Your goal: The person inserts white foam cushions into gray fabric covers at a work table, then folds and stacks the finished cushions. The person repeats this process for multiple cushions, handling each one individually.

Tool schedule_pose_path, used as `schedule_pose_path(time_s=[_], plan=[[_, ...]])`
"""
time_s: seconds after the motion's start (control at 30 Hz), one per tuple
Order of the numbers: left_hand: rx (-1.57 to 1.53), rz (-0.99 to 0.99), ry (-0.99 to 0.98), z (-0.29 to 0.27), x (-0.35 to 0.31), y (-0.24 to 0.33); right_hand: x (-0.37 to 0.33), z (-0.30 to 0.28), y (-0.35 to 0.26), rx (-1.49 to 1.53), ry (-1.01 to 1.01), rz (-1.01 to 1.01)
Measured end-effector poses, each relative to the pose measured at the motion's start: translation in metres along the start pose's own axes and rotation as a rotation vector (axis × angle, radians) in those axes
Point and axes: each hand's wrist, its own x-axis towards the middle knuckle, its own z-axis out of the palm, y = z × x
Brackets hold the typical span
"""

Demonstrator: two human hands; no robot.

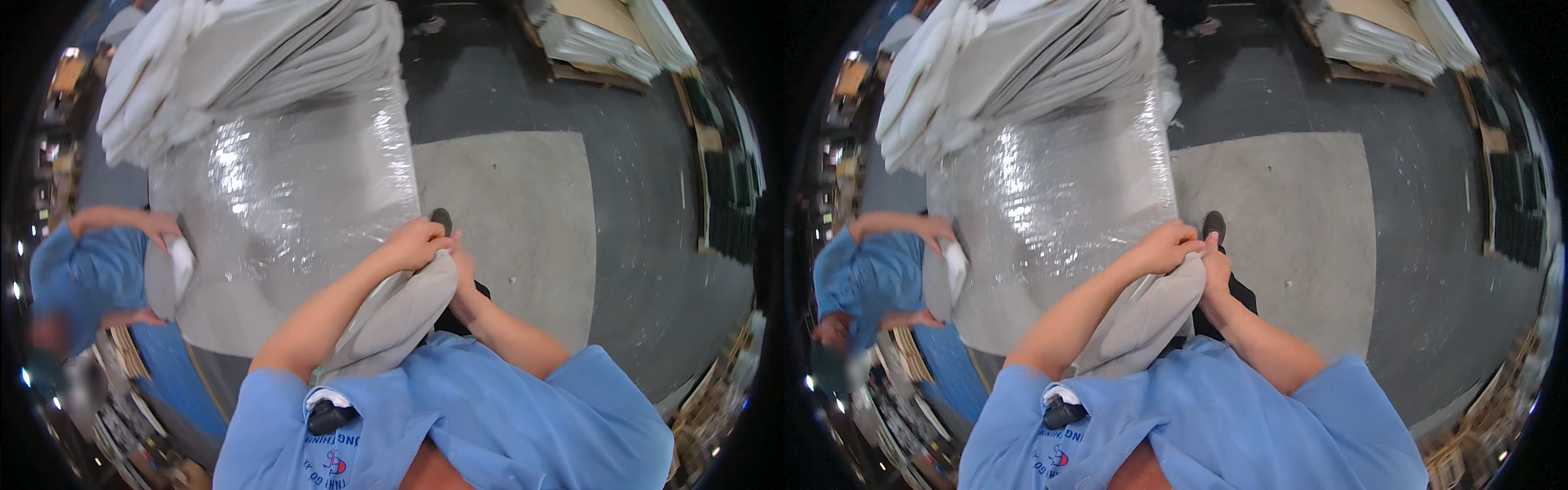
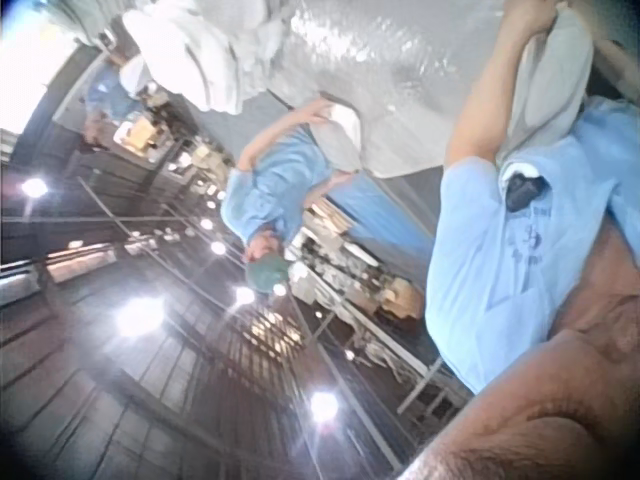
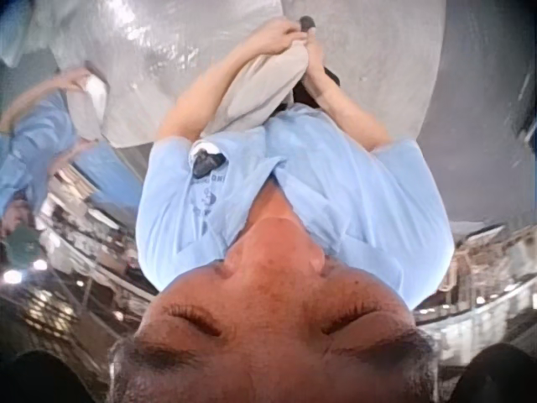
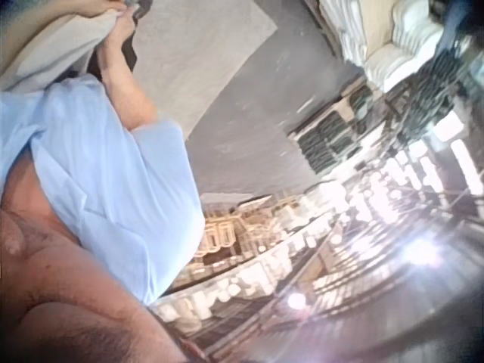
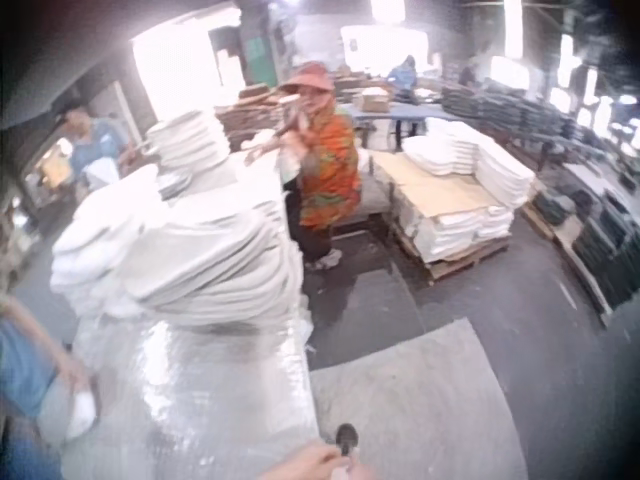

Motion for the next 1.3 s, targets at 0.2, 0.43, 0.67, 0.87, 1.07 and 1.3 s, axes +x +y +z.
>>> schedule_pose_path(time_s=[0.2,0.43,0.67,0.87,1.07,1.3], plan=[[-0.021,-0.168,-0.022,0.011,0.016,-0.012,0.009,-0.002,0.008,0.224,-0.251,0.006],[0.147,-0.246,-0.061,0.016,0.030,-0.016,0.052,-0.020,0.047,0.278,-0.360,-0.003],[-0.088,-0.107,0.160,0.006,-0.024,-0.030,0.039,-0.020,0.044,0.244,-0.432,0.023],[-0.184,-0.501,0.183,0.005,-0.174,-0.081,0.033,-0.018,0.043,0.201,-0.472,0.017],[-0.176,-0.426,0.666,0.039,-0.197,-0.074,0.027,-0.021,0.039,0.160,-0.494,0.005],[-0.127,-0.421,0.601,0.033,-0.197,-0.097,0.031,-0.012,0.031,0.170,-0.550,-0.004]])
